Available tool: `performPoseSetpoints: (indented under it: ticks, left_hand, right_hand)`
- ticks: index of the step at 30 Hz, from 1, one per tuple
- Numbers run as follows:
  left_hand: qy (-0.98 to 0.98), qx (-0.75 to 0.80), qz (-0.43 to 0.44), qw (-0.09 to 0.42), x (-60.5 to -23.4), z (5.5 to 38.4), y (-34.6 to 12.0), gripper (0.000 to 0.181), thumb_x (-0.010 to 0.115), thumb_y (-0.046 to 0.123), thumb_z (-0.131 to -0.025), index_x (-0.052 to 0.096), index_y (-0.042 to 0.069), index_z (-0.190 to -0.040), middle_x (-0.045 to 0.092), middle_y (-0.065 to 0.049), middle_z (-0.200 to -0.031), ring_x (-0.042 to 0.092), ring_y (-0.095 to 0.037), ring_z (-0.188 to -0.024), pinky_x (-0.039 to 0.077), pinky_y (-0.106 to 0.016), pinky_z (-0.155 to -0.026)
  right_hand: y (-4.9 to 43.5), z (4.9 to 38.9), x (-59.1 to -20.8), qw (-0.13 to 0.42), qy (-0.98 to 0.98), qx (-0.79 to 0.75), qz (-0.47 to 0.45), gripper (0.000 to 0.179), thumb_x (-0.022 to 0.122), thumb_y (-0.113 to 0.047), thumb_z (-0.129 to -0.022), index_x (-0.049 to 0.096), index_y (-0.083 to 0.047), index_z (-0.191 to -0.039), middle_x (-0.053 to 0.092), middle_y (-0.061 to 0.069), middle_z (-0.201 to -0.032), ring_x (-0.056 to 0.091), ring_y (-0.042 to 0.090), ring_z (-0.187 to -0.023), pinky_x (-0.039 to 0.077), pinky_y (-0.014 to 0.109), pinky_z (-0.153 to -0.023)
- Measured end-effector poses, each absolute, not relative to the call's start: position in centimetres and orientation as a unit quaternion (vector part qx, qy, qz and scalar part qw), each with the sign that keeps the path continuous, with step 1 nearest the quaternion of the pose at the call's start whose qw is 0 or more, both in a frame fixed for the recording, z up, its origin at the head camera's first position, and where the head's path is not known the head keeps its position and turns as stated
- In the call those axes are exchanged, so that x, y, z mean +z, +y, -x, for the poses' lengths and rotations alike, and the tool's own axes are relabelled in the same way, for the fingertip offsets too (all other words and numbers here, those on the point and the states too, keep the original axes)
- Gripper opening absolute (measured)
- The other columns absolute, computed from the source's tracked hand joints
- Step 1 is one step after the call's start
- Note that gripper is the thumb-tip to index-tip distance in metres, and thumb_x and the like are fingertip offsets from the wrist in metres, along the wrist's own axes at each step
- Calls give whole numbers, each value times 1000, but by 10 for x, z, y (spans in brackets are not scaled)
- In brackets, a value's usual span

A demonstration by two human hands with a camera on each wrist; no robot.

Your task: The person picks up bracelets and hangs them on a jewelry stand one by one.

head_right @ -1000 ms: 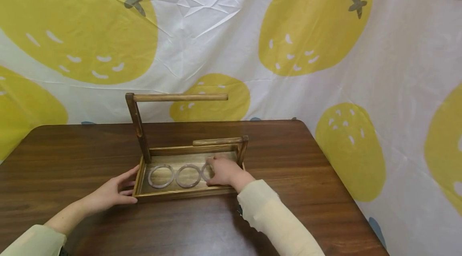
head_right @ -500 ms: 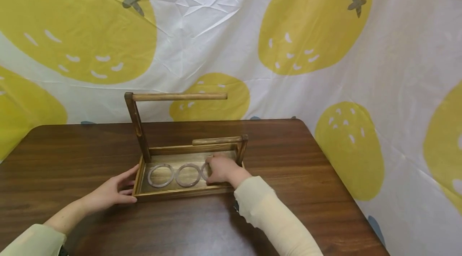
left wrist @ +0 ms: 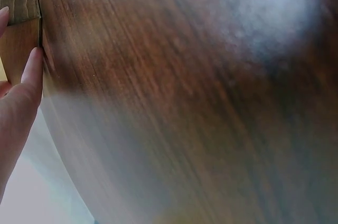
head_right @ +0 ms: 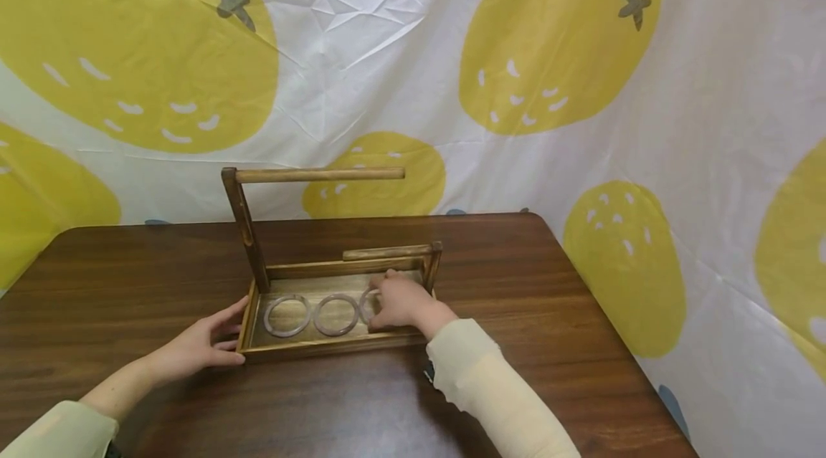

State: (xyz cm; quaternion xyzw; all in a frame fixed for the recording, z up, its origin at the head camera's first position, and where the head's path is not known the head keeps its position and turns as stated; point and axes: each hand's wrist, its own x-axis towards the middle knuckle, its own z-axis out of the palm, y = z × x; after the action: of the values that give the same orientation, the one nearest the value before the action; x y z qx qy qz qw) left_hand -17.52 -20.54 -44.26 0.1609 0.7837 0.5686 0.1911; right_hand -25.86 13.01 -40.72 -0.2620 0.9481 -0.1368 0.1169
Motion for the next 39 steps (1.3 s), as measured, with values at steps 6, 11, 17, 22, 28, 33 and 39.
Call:
performPoseSetpoints:
  ticks: [6,11,17,22,28,33,39]
  left_hand:
    - [785,566,-163,190,-442,175,-205,100,72,9,-81,-1,-5,-148,0,-39,-148,29,-55,-129,52,-36,-95]
    - [787,565,-162,190,-443,176,-206,100,72,9,-80,-1,-5,-148,1,-39,-148,30,-55,-128,52,-36,-94]
    - [785,568,-160,191,-442,176,-205,100,72,9,-80,0,-4,-148,1,-39,-148,31,-55,-128,52,-35,-94]
    - [786,567,-159,191,-442,175,-206,100,72,8,-80,0,-4,-148,1,-39,-148,31,-55,-128,52,-36,-94]
    - [786,565,-159,191,-442,175,-205,100,72,9,-80,0,-4,-148,1,-39,-148,32,-54,-128,52,-36,-94]
    - [786,566,-162,189,-442,175,-205,100,72,10,-80,0,-4,-148,0,-38,-149,31,-54,-129,51,-36,-95]
    - [785,568,-167,185,-442,175,-206,100,72,9,-80,0,-6,-147,-1,-37,-149,30,-54,-129,52,-35,-95]
  right_hand:
    - [135,255,-403,120,945,-157,259,63,75,-29,-75,53,-11,-131,44,17,-142,31,36,-137,41,48,-106]
    - [139,252,-402,110,941,-166,273,62,74,-29,-74,53,-10,-129,47,16,-139,30,40,-137,38,50,-108]
    - [145,247,-399,84,935,-177,295,62,75,-28,-71,55,-8,-126,51,19,-130,48,36,-121,46,46,-99]
    - [148,243,-395,87,934,-192,288,62,76,-28,-71,53,-9,-126,50,18,-128,50,32,-116,47,44,-97]
    - [150,241,-392,90,934,-199,283,63,77,-29,-70,52,-11,-125,50,16,-128,51,30,-116,48,44,-96]
    - [151,237,-389,82,929,-213,292,63,77,-30,-69,52,-12,-124,51,13,-124,52,27,-113,48,42,-96]
    - [153,233,-383,72,923,-230,301,64,78,-28,-68,52,-9,-123,52,12,-119,53,25,-109,49,41,-94]
